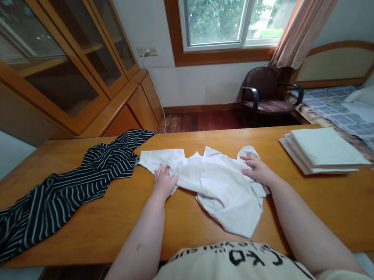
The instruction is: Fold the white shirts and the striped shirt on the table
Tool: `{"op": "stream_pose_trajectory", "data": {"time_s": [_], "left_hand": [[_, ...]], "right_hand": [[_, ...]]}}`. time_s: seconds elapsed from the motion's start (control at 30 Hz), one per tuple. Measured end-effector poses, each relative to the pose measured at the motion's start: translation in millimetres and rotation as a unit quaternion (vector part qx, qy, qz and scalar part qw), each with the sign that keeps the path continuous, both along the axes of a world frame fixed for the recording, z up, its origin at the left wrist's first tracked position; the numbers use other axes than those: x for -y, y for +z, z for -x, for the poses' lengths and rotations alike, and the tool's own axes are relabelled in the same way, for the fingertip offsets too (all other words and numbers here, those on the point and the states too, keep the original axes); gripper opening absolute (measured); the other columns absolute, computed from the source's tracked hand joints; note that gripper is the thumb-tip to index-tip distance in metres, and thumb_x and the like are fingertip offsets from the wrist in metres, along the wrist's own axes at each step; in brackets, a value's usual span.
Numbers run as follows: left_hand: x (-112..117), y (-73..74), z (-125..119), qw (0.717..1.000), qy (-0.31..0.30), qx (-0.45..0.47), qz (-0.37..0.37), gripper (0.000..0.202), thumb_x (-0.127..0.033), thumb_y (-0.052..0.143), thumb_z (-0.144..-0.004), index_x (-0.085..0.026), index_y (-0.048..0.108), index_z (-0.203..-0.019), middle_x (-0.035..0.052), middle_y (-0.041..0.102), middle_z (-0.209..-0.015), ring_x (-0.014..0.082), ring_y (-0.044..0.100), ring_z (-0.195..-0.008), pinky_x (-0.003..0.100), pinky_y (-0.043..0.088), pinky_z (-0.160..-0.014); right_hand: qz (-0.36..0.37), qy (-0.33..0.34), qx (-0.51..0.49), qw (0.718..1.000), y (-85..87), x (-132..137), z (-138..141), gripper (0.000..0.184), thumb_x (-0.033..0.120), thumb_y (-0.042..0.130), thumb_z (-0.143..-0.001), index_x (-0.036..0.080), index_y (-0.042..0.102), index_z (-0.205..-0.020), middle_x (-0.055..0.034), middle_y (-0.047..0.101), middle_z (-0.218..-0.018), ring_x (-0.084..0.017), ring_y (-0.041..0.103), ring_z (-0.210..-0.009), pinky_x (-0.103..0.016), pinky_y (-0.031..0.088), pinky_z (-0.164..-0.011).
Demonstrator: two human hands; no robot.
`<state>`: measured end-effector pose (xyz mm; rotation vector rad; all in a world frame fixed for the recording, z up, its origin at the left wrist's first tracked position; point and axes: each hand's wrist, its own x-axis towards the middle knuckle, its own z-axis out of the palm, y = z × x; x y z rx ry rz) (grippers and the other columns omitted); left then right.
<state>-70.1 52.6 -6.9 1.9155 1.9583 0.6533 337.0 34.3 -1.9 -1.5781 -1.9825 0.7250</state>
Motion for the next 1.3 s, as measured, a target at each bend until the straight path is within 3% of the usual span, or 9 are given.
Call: {"op": "stream_pose_trajectory", "data": {"time_s": [0.17, 0.27, 0.47, 0.57, 0.7, 0.8, 1.0, 1.13, 1.3], "left_hand": [[3, 7.5, -3, 0.999, -0.007, -0.049, 0.019, 0.051, -0.038, 0.051, -0.081, -0.01, 0.057, -0.123, 0.0188, 0.056, -0.131, 0.0325, 0.042, -0.13, 0.045, 0.03, -0.109], [4, 8.7, 1, 0.999, -0.025, -0.043, -0.004, 0.05, -0.044, 0.042, -0.088, -0.012, 0.059, -0.121, 0.0171, 0.059, -0.127, 0.0306, 0.049, -0.124, 0.043, 0.035, -0.105], [7, 5.1, 4, 0.995, -0.088, -0.043, 0.016, 0.048, -0.046, 0.042, -0.09, -0.023, 0.054, -0.13, 0.0073, 0.046, -0.143, 0.0266, 0.034, -0.137, 0.045, 0.025, -0.111], [9, 7.2, 2, 0.989, -0.126, -0.066, 0.045, 0.064, -0.054, 0.057, -0.079, -0.026, 0.048, -0.137, 0.0076, 0.033, -0.151, 0.0312, 0.022, -0.141, 0.051, 0.017, -0.113], [8, 11.4, -2, 0.99, -0.12, -0.062, 0.036, 0.049, -0.045, 0.062, -0.077, -0.025, 0.061, -0.122, 0.0072, 0.045, -0.144, 0.0317, 0.028, -0.139, 0.049, 0.017, -0.113], [7, 15.0, -3, 0.997, -0.065, -0.026, 0.024, 0.027, -0.037, 0.052, -0.084, -0.021, 0.068, -0.1, 0.0094, 0.065, -0.12, 0.0278, 0.051, -0.122, 0.039, 0.036, -0.102], [7, 18.5, 2, 0.992, 0.119, 0.03, -0.002, 0.03, -0.044, 0.045, -0.087, -0.021, 0.063, -0.097, 0.0105, 0.069, -0.09, 0.0278, 0.065, -0.085, 0.035, 0.048, -0.071], [3, 12.9, 6, 0.966, 0.173, 0.172, -0.088, 0.028, -0.04, 0.046, -0.088, -0.019, 0.057, -0.102, 0.0094, 0.066, -0.096, 0.0223, 0.065, -0.085, 0.031, 0.05, -0.071], [8, 14.4, 3, 0.952, 0.132, 0.17, -0.218, 0.03, -0.034, 0.046, -0.087, -0.017, 0.053, -0.111, 0.0139, 0.056, -0.12, 0.0202, 0.059, -0.106, 0.034, 0.047, -0.093]], "right_hand": [[0.032, -0.13, -0.071, 0.988, 4.0, 4, 4, 0.036, 0.048, 0.058, -0.077, 0.02, 0.07, -0.096, -0.0079, 0.07, -0.094, -0.027, 0.062, -0.094, -0.04, 0.046, -0.085], [-0.016, -0.222, -0.109, 0.969, 6.2, 5, 3, 0.032, 0.048, 0.055, -0.078, 0.018, 0.066, -0.081, -0.0026, 0.065, -0.07, -0.02, 0.058, -0.07, -0.031, 0.045, -0.066], [-0.148, -0.46, -0.215, 0.849, 10.9, 3, -8, 0.03, 0.044, 0.054, -0.076, 0.015, 0.06, -0.077, -0.0043, 0.062, -0.072, -0.019, 0.055, -0.071, -0.032, 0.044, -0.068], [-0.145, -0.509, -0.204, 0.824, 10.5, 3, -14, 0.032, 0.043, 0.058, -0.073, 0.013, 0.06, -0.084, -0.0075, 0.063, -0.078, -0.022, 0.057, -0.075, -0.035, 0.045, -0.071], [-0.26, -0.428, -0.072, 0.863, 11.1, 3, -11, 0.031, 0.037, 0.058, -0.074, 0.014, 0.061, -0.096, -0.0128, 0.063, -0.101, -0.026, 0.057, -0.096, -0.042, 0.043, -0.088], [-0.32, -0.33, 0.015, 0.888, 15.8, 9, 0, 0.026, 0.036, 0.058, -0.078, 0.016, 0.063, -0.094, -0.0118, 0.064, -0.098, -0.025, 0.057, -0.097, -0.041, 0.043, -0.088], [-0.14, -0.114, 0.011, 0.983, 20.6, 17, 17, 0.025, 0.041, 0.053, -0.085, 0.022, 0.067, -0.082, -0.0045, 0.068, -0.083, -0.019, 0.061, -0.076, -0.032, 0.048, -0.071], [-0.052, -0.129, 0.034, 0.99, 7.5, 5, 18, 0.035, 0.042, 0.05, -0.086, 0.022, 0.067, -0.107, -0.0093, 0.068, -0.11, -0.025, 0.061, -0.101, -0.04, 0.046, -0.089], [-0.144, -0.16, 0.062, 0.974, 0.0, 1, 15, 0.044, 0.043, 0.05, -0.083, 0.018, 0.064, -0.116, -0.0151, 0.056, -0.13, -0.033, 0.045, -0.124, -0.055, 0.03, -0.104]]}}
